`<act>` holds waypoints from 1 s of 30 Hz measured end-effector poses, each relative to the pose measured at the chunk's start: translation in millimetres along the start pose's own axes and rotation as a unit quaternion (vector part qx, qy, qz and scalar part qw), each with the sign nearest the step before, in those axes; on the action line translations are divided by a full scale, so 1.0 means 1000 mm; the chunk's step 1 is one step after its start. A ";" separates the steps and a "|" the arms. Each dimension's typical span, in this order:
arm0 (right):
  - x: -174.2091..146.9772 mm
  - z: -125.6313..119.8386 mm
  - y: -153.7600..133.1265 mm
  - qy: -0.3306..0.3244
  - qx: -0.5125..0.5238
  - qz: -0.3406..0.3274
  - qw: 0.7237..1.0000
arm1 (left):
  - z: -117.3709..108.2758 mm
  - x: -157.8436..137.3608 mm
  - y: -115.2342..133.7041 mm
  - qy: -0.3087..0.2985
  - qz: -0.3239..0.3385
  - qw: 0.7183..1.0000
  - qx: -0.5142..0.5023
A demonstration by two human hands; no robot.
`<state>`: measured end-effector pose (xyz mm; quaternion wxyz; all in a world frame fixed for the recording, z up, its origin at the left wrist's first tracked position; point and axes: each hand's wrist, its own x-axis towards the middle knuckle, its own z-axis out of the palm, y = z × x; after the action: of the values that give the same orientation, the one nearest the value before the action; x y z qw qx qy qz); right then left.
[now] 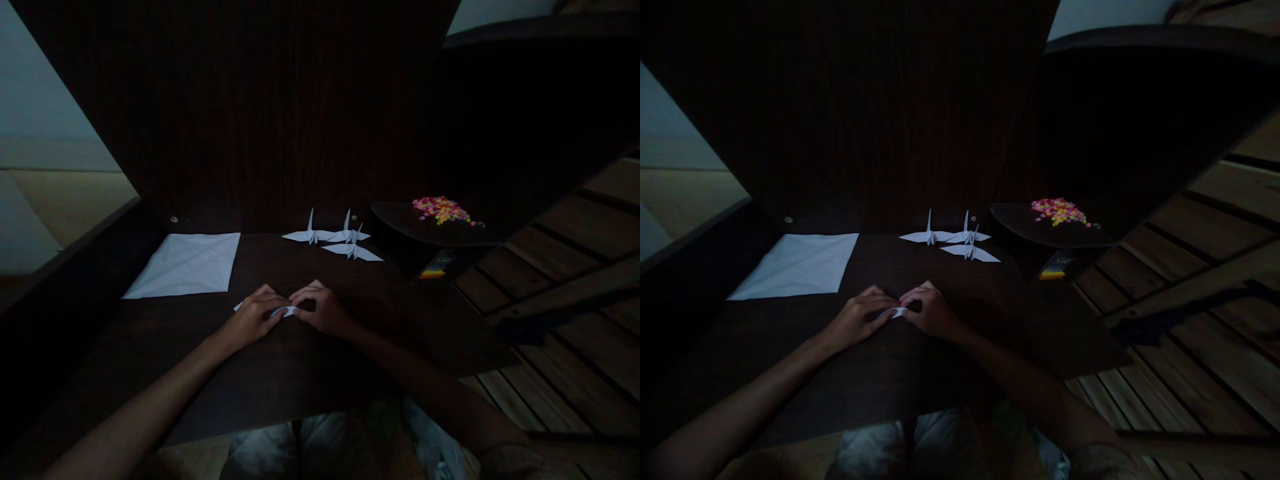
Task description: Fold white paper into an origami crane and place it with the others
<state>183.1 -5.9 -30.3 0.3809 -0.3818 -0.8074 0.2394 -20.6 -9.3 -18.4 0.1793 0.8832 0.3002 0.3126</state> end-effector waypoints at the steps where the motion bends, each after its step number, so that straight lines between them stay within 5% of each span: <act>1: 0.000 0.000 0.000 -0.001 0.000 0.000 1.000 | 0.000 0.000 0.000 0.003 0.001 1.000 -0.002; 22: -0.002 -0.012 0.000 -0.075 -0.083 -0.098 0.989 | 0.001 -0.002 0.002 -0.032 0.025 0.998 0.046; 30: -0.004 -0.014 -0.003 -0.104 -0.229 -0.174 0.952 | 0.000 -0.002 0.006 -0.049 0.045 0.994 0.091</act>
<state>195.0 -9.4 -21.6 0.2326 -0.2852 -0.9297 0.0165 -18.8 -15.3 -16.0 0.0985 0.9226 0.2785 0.2481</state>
